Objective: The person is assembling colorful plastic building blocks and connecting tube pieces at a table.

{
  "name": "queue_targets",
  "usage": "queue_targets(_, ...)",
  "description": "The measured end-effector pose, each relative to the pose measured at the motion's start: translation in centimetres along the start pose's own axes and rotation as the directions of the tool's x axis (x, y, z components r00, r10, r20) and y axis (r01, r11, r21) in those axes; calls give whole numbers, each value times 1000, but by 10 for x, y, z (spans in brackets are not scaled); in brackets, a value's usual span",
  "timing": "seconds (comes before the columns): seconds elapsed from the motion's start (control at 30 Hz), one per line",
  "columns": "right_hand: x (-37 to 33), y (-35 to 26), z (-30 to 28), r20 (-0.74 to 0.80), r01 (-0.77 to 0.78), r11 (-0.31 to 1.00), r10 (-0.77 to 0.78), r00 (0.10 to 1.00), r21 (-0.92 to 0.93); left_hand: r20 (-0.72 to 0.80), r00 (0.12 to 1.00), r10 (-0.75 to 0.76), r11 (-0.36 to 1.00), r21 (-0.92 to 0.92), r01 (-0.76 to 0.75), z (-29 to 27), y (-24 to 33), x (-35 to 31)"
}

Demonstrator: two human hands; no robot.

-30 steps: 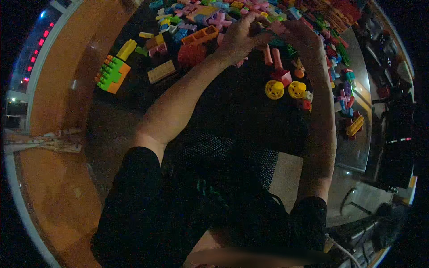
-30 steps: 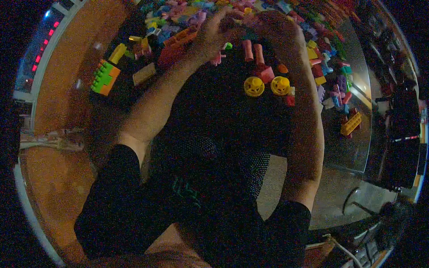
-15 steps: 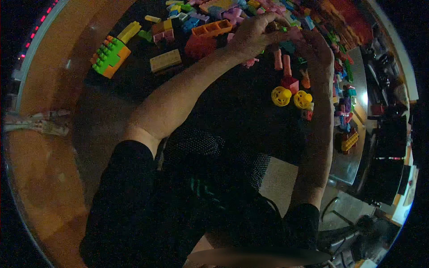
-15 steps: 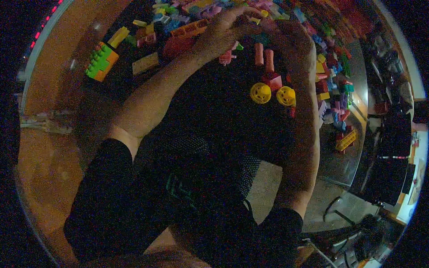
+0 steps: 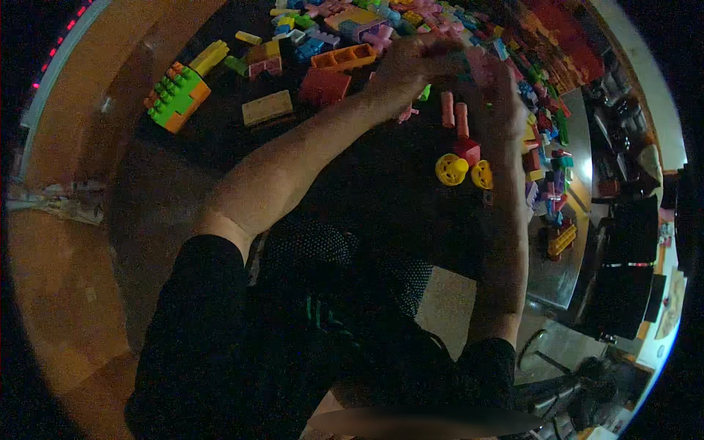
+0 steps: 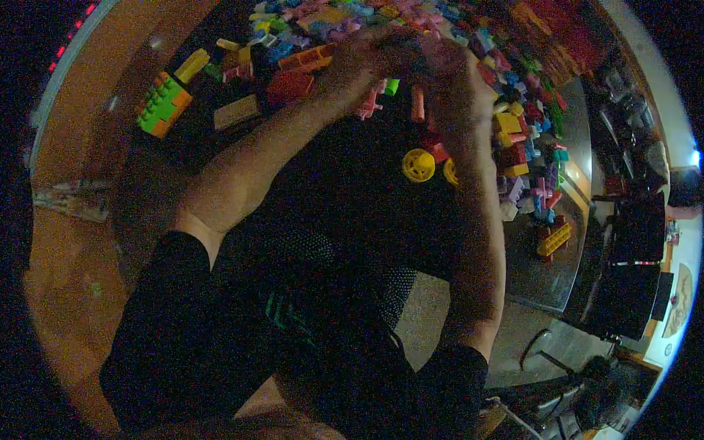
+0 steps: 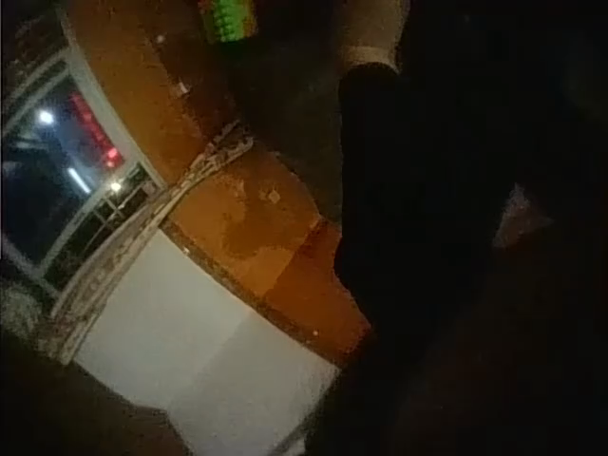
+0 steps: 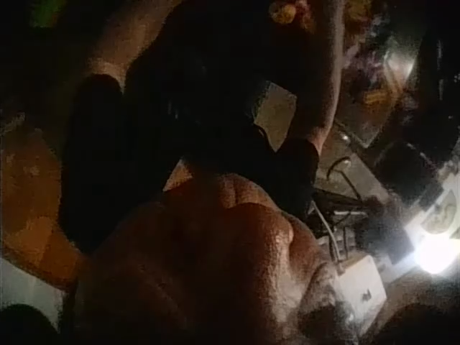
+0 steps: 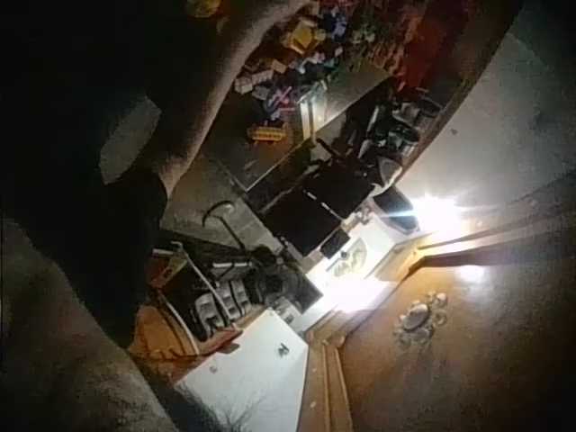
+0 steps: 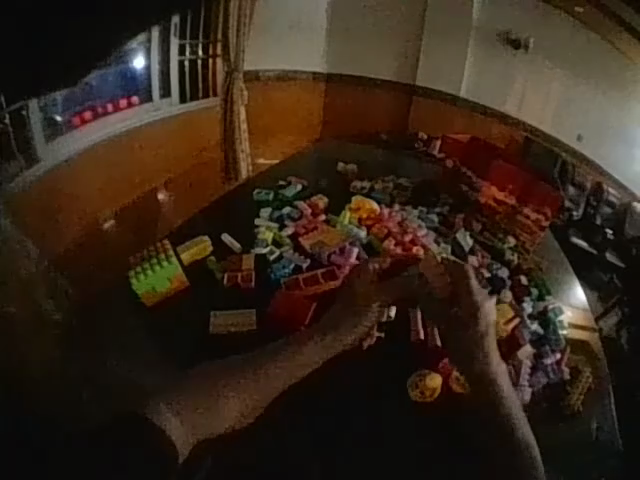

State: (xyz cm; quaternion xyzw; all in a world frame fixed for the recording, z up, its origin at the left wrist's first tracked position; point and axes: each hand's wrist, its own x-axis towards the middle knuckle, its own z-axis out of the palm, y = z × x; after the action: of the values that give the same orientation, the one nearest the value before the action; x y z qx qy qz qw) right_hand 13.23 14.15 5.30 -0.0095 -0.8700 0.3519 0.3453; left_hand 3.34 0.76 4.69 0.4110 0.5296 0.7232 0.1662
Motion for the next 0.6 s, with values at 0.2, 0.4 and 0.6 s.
queue_targets(0.2, -6, -5, 14, 16, -10, 909, 18, 1000, -417, -102, 990, -100, 982, -172, 82, 4, -5, -1)
queue_targets(0.4, -8, -11, 19, 11, -3, 966, 6, 1000, -260, -91, 994, -55, 996, -77, 48, -6, -17, 6)
queue_targets(0.6, -13, -4, 23, 77, 240, 931, -227, 971, -277, -81, 942, -325, 865, -427, 262, 9, -18, -1)
